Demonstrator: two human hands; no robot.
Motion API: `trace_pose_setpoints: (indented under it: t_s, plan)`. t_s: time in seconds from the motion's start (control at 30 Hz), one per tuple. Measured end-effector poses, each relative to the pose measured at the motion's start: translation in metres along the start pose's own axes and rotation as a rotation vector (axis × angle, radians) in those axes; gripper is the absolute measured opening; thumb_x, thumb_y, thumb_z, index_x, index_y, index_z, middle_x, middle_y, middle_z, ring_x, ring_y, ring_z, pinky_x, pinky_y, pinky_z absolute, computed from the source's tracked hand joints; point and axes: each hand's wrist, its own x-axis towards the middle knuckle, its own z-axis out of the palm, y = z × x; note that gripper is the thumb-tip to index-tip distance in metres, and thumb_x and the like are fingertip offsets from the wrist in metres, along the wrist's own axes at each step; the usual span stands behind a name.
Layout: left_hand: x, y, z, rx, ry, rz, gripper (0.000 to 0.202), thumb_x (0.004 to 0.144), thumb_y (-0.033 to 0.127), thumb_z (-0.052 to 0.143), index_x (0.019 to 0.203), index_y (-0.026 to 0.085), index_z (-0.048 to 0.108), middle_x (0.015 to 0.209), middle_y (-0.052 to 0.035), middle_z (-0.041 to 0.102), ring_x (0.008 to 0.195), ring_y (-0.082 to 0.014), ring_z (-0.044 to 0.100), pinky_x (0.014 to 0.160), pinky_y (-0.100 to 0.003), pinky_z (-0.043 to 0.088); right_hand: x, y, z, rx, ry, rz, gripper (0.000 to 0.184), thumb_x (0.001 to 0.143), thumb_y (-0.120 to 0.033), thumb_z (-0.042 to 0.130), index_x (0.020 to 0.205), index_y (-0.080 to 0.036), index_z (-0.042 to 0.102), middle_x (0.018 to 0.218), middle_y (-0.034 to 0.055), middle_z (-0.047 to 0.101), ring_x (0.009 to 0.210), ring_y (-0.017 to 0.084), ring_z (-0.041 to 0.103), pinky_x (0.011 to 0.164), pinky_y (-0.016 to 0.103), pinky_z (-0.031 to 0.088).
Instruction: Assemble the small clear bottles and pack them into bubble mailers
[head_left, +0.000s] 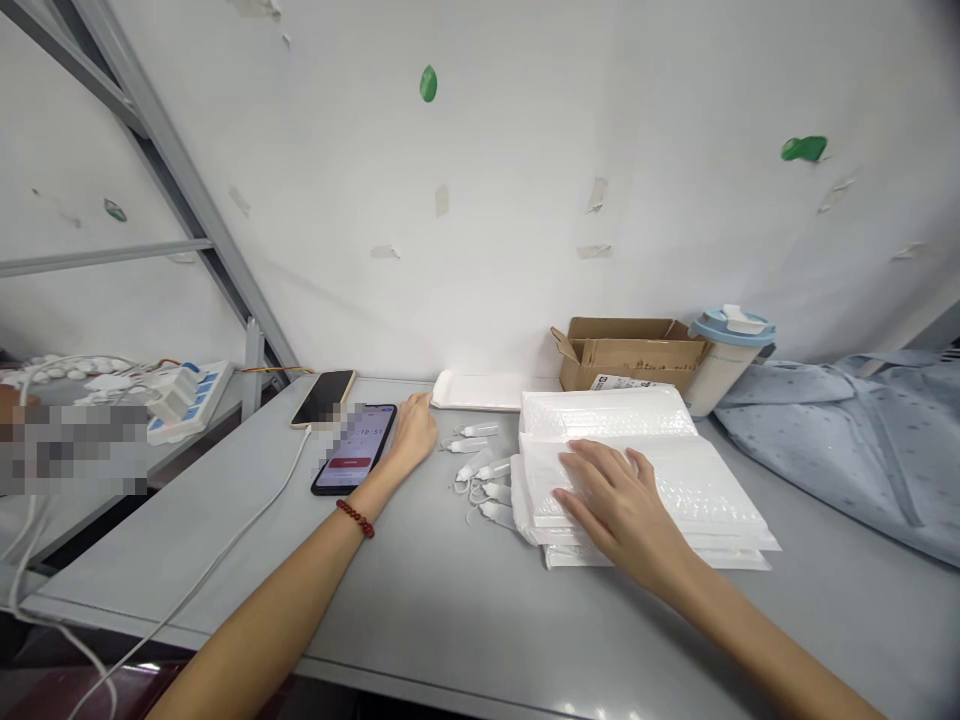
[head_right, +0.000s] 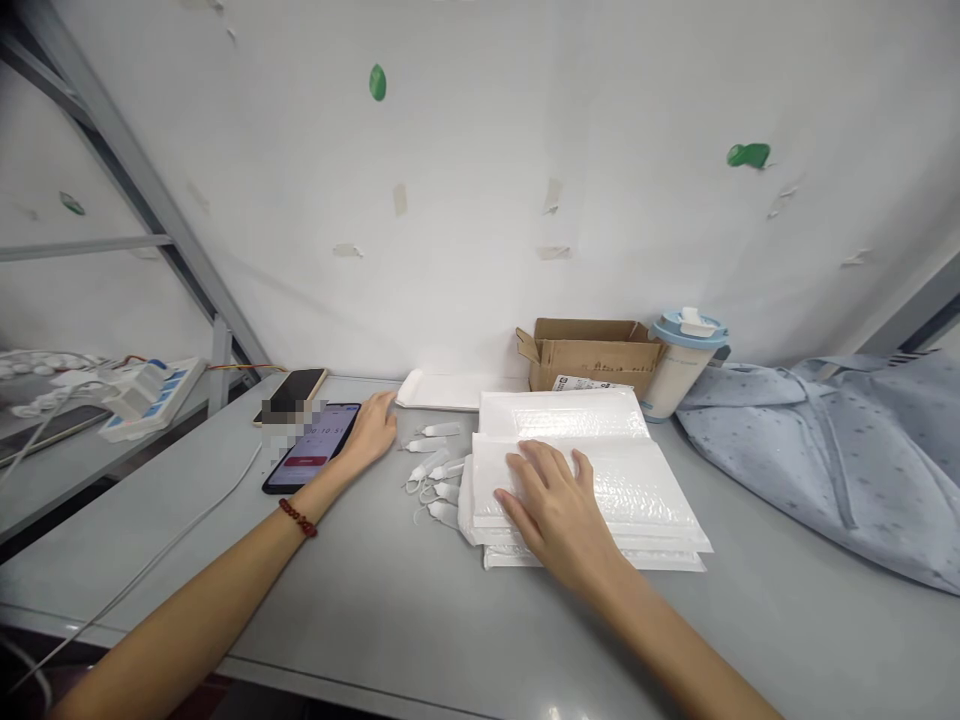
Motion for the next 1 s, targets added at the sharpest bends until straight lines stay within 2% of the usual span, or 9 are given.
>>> trace_pose_setpoints:
  t_s: [0.13, 0.3, 0.4, 0.5, 0.63, 0.73, 0.83, 0.93, 1.0]
  plan:
    - [0.0, 0.002, 0.003, -0.01, -0.031, 0.067, 0.052, 0.074, -0.001, 0.039, 0.125, 0.009, 0.05, 0.123, -0.0128, 0.056, 0.114, -0.0243, 0.048, 0.102, -0.037, 0.034, 0.0, 0.0, 0.0, 0.001, -0.006, 0.0, 0.028, 0.094, -0.031, 0.036, 0.113, -0.017, 0.049, 0.12, 0.0164, 0.053, 0.112, 0.027, 0.048, 0.09, 0.051, 0.029]
    - [0.001, -0.005, 0.008, -0.003, -0.117, 0.081, 0.058, 0.073, -0.002, 0.037, 0.128, 0.013, 0.05, 0.114, -0.0088, 0.062, 0.108, -0.0238, 0.048, 0.095, -0.037, 0.039, -0.001, 0.0, 0.0, 0.0, -0.019, 0.002, 0.028, 0.094, -0.033, 0.035, 0.113, -0.017, 0.049, 0.121, 0.0163, 0.053, 0.112, 0.027, 0.048, 0.09, 0.05, 0.03]
    - [0.0, -0.008, 0.013, 0.008, -0.138, 0.079, 0.057, 0.072, -0.002, 0.038, 0.122, 0.017, 0.055, 0.116, -0.0077, 0.061, 0.11, -0.027, 0.045, 0.094, -0.042, 0.038, 0.0, 0.0, 0.001, -0.003, -0.016, 0.002, 0.029, 0.094, -0.034, 0.036, 0.112, -0.017, 0.049, 0.12, 0.0161, 0.053, 0.111, 0.027, 0.048, 0.09, 0.05, 0.03]
    - [0.0, -0.004, 0.014, 0.004, -0.101, 0.071, 0.05, 0.074, 0.002, 0.041, 0.118, 0.017, 0.057, 0.12, -0.0086, 0.058, 0.114, -0.0313, 0.042, 0.094, -0.05, 0.036, 0.0, 0.001, 0.002, -0.007, -0.013, -0.001, 0.029, 0.094, -0.034, 0.036, 0.112, -0.017, 0.05, 0.12, 0.0159, 0.053, 0.111, 0.027, 0.048, 0.091, 0.05, 0.03]
    - [0.003, 0.006, 0.004, -0.031, 0.013, 0.081, 0.046, 0.079, 0.01, 0.045, 0.125, 0.013, 0.049, 0.125, -0.0124, 0.053, 0.117, -0.0284, 0.041, 0.097, -0.045, 0.037, 0.0, 0.002, 0.003, -0.008, -0.011, -0.003, 0.029, 0.093, -0.034, 0.036, 0.112, -0.018, 0.051, 0.12, 0.0154, 0.054, 0.111, 0.027, 0.049, 0.091, 0.049, 0.03]
    - [0.005, 0.01, -0.01, -0.136, 0.236, 0.088, 0.043, 0.081, 0.021, 0.052, 0.122, 0.01, 0.049, 0.118, -0.0149, 0.053, 0.104, -0.0245, 0.051, 0.088, -0.039, 0.045, -0.001, 0.002, 0.003, -0.007, 0.0, -0.009, 0.029, 0.093, -0.034, 0.037, 0.112, -0.018, 0.051, 0.12, 0.0152, 0.054, 0.111, 0.027, 0.049, 0.091, 0.049, 0.031]
    - [0.006, 0.009, -0.025, -0.212, 0.42, 0.144, 0.041, 0.079, 0.028, 0.06, 0.116, 0.013, 0.052, 0.104, -0.0105, 0.055, 0.09, -0.0202, 0.056, 0.076, -0.033, 0.05, 0.0, 0.002, 0.003, -0.003, 0.015, -0.015, 0.029, 0.093, -0.034, 0.036, 0.112, -0.017, 0.05, 0.119, 0.0156, 0.054, 0.11, 0.027, 0.049, 0.09, 0.049, 0.031]
    - [0.006, 0.005, -0.037, -0.135, 0.509, 0.232, 0.038, 0.076, 0.025, 0.065, 0.11, 0.014, 0.054, 0.095, -0.0069, 0.055, 0.079, -0.0167, 0.056, 0.074, -0.031, 0.049, 0.0, 0.002, 0.003, 0.003, 0.01, -0.013, 0.028, 0.093, -0.033, 0.036, 0.112, -0.018, 0.05, 0.119, 0.0155, 0.054, 0.111, 0.026, 0.049, 0.09, 0.049, 0.031]
    - [0.006, 0.002, -0.042, -0.056, 0.53, 0.315, 0.028, 0.077, 0.023, 0.064, 0.102, 0.014, 0.056, 0.089, -0.0053, 0.055, 0.075, -0.0156, 0.055, 0.074, -0.03, 0.047, 0.0, 0.002, 0.002, 0.006, 0.005, -0.009, 0.028, 0.093, -0.033, 0.036, 0.112, -0.018, 0.05, 0.119, 0.0154, 0.054, 0.111, 0.027, 0.049, 0.09, 0.049, 0.031]
